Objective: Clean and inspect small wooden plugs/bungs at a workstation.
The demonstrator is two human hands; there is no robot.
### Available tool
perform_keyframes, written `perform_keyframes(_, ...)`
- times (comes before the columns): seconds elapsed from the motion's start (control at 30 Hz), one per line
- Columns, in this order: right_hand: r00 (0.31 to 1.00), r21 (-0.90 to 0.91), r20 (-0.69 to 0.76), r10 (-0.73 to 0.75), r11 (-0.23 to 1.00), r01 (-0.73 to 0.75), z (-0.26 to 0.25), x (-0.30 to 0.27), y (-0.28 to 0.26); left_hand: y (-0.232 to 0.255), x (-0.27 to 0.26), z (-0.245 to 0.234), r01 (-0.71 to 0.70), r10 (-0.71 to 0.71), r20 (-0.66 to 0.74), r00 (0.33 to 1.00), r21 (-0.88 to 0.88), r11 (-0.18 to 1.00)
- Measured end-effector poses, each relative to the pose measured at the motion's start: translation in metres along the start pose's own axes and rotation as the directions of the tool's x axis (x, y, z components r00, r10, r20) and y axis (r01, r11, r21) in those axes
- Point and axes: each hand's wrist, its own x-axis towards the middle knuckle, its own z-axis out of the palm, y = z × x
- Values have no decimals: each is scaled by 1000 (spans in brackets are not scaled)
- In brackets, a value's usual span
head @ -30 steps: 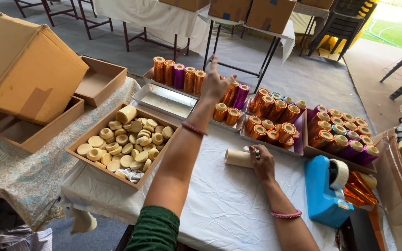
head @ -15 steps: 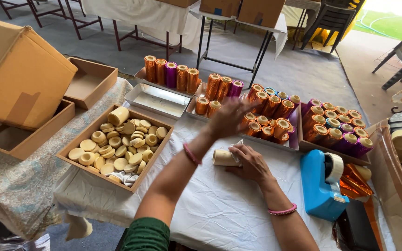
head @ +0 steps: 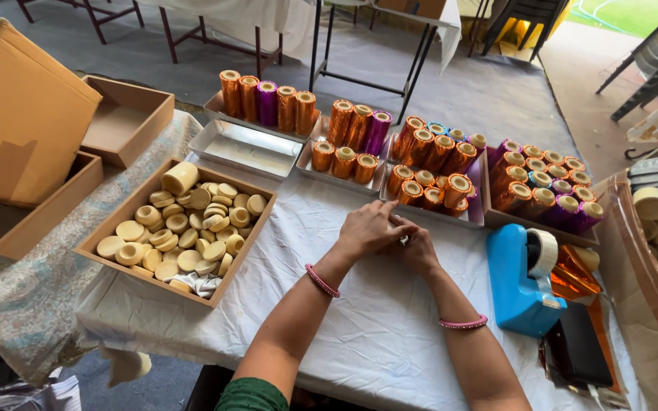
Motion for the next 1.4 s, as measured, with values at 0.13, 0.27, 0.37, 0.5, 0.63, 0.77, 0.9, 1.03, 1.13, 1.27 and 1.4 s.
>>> perform_keyframes(0.13,999,30,-1,54,998,-54,2,4,2,-15,12,2,67,-66,87,994,-9,998)
perform_keyframes(0.27,999,30,-35,-41,999,42,2,3,6,-56,26,25,88,-29,209,977,-279,956)
perform_keyframes(0.37,987,32,-113,-114,993,118,3,6,37,-75,31,37,9,72,239,968,-319,948)
perform_keyframes(0.5,916,15,-384,-115,991,131,0,7,56,-47,16,4,119,-119,304,945,17,993)
perform_keyframes(0.63,793,-186,-554,-254,966,179,-7,4,5,-14,1,-10,164,-189,316,930,104,981)
perform_keyframes(0.77,769,-446,-398,-501,838,315,5,-1,-20,0,-12,-3,-185,136,-264,955,-171,968)
perform_keyframes(0.9,782,-555,-185,-596,719,417,8,-6,-16,-15,-7,21,-193,66,-403,913,-281,940)
perform_keyframes(1.03,734,-596,-130,-667,644,480,10,-11,-38,-19,-8,27,-226,99,-437,894,-249,942)
perform_keyframes(1.13,735,-544,-188,-651,692,474,9,-6,-44,-15,-4,21,-240,122,-441,889,-222,945)
perform_keyframes(1.27,727,-541,-180,-663,684,490,6,-7,-37,-21,-5,26,-246,132,-420,898,-230,942)
perform_keyframes(1.4,680,-641,-33,-733,537,548,8,-8,-41,-31,-9,33,-227,103,-393,914,-285,931)
